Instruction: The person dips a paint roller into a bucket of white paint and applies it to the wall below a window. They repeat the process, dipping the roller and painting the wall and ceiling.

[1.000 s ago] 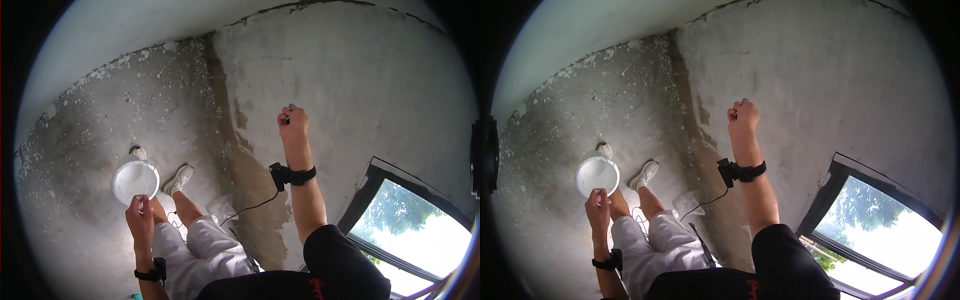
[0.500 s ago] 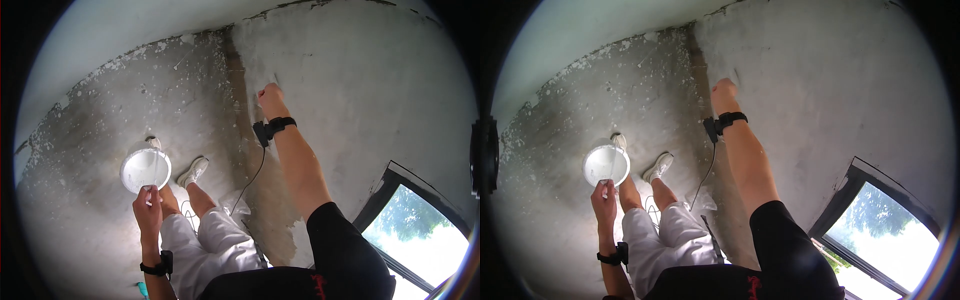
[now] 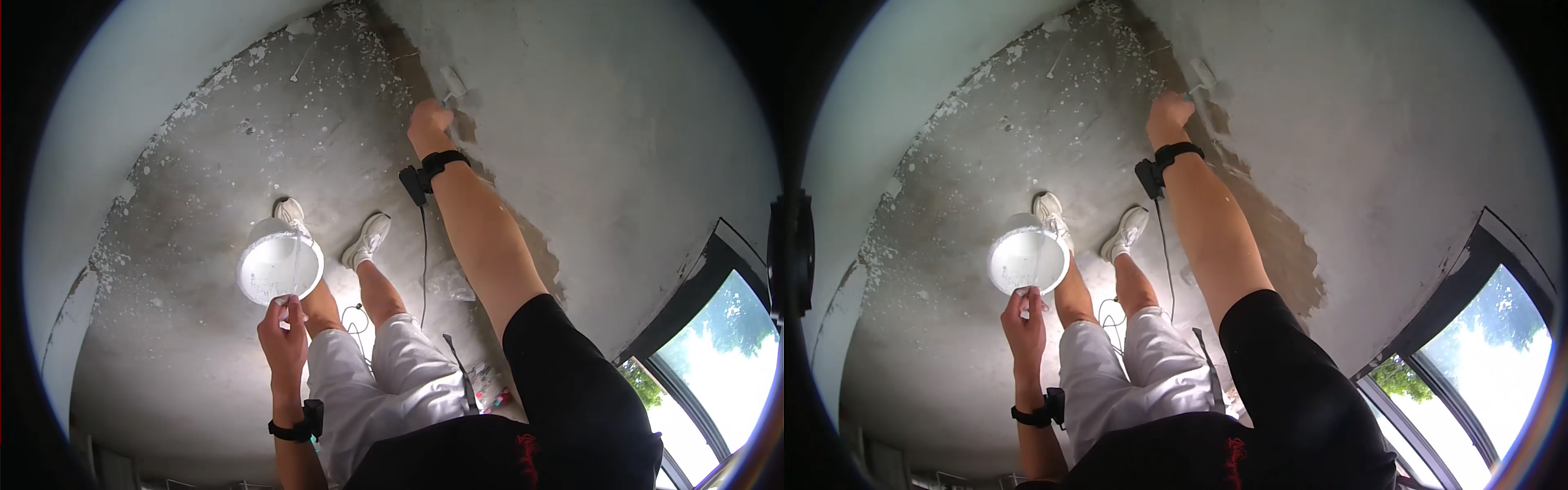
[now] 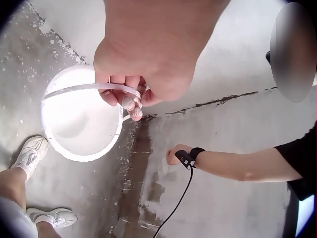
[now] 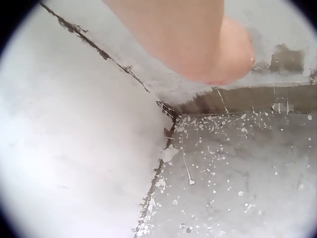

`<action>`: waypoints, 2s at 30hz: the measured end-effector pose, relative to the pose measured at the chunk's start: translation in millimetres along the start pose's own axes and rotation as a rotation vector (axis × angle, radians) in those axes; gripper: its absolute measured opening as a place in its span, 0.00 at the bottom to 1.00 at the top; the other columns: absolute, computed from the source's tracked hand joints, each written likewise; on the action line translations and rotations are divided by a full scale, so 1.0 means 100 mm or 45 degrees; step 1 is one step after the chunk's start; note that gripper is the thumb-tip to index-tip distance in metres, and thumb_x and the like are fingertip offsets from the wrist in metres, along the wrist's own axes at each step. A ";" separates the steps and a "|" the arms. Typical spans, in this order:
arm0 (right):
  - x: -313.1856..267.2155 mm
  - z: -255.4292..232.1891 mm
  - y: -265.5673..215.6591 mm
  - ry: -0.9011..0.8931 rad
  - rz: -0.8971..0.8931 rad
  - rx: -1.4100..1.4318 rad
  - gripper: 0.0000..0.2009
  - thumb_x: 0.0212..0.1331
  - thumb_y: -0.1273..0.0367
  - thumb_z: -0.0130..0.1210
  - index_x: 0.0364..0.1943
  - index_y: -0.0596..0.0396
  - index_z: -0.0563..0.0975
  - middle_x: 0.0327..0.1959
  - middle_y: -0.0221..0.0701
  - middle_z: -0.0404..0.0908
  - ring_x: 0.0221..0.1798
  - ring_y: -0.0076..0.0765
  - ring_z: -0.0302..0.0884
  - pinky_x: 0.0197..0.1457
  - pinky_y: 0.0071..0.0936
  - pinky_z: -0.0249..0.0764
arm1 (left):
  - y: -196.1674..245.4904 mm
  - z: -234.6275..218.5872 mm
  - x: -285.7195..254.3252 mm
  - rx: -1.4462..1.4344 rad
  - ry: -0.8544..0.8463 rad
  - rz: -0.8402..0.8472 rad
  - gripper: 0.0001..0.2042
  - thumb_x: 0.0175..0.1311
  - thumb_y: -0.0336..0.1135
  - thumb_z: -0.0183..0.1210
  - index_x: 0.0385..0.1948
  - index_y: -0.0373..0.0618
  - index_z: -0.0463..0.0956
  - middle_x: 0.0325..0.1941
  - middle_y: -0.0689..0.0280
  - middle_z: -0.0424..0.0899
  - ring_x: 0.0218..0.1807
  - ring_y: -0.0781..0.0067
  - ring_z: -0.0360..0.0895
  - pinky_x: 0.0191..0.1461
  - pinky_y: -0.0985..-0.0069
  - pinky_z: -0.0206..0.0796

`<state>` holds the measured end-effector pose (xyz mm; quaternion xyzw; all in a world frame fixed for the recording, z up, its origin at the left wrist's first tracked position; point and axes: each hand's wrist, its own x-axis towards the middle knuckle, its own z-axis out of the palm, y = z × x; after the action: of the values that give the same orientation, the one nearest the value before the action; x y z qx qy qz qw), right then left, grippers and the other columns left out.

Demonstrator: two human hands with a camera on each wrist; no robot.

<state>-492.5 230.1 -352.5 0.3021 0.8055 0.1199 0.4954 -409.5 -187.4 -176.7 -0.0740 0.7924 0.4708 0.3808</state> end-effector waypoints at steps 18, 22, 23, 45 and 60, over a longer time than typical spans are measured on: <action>-0.20 0.60 0.36 0.658 0.625 2.777 0.13 0.66 0.66 0.43 0.38 0.66 0.71 0.25 0.32 0.73 0.24 0.31 0.69 0.26 0.30 0.66 | 0.30 0.52 0.20 0.314 -0.279 -0.021 0.08 0.67 0.30 0.52 0.35 0.32 0.75 0.19 0.65 0.76 0.23 0.82 0.72 0.29 0.80 0.62; -1.06 0.00 0.81 0.541 0.572 3.191 0.10 0.66 0.69 0.43 0.34 0.65 0.70 0.21 0.30 0.68 0.21 0.26 0.61 0.24 0.27 0.61 | 0.40 0.59 0.18 0.345 -0.279 0.040 0.08 0.67 0.30 0.52 0.35 0.33 0.75 0.19 0.66 0.76 0.24 0.81 0.72 0.30 0.80 0.62; -1.21 -0.10 0.90 0.534 0.557 3.212 0.09 0.66 0.71 0.42 0.34 0.66 0.68 0.21 0.30 0.66 0.19 0.23 0.57 0.21 0.24 0.57 | 0.46 0.59 0.17 0.363 -0.274 0.038 0.08 0.67 0.30 0.53 0.35 0.34 0.75 0.19 0.66 0.76 0.24 0.81 0.71 0.30 0.80 0.62; -2.96 -0.62 1.76 0.708 0.372 3.180 0.09 0.68 0.68 0.45 0.43 0.59 0.73 0.27 0.26 0.70 0.21 0.13 0.54 0.21 0.15 0.53 | 0.68 0.46 -0.09 0.136 -0.396 0.204 0.09 0.65 0.33 0.54 0.33 0.35 0.76 0.20 0.58 0.80 0.21 0.71 0.78 0.28 0.75 0.67; 0.40 0.26 0.18 0.400 1.006 2.615 0.13 0.62 0.66 0.49 0.43 0.61 0.75 0.38 0.36 0.80 0.40 0.35 0.79 0.34 0.33 0.72 | 0.43 0.43 -0.07 0.160 -0.343 0.185 0.11 0.66 0.35 0.54 0.35 0.33 0.76 0.23 0.56 0.82 0.26 0.64 0.82 0.31 0.73 0.70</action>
<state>-476.5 265.4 -385.3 0.7857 0.4230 -0.4178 -0.1709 -402.3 -131.5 -153.5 0.0713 0.7653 0.4521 0.4526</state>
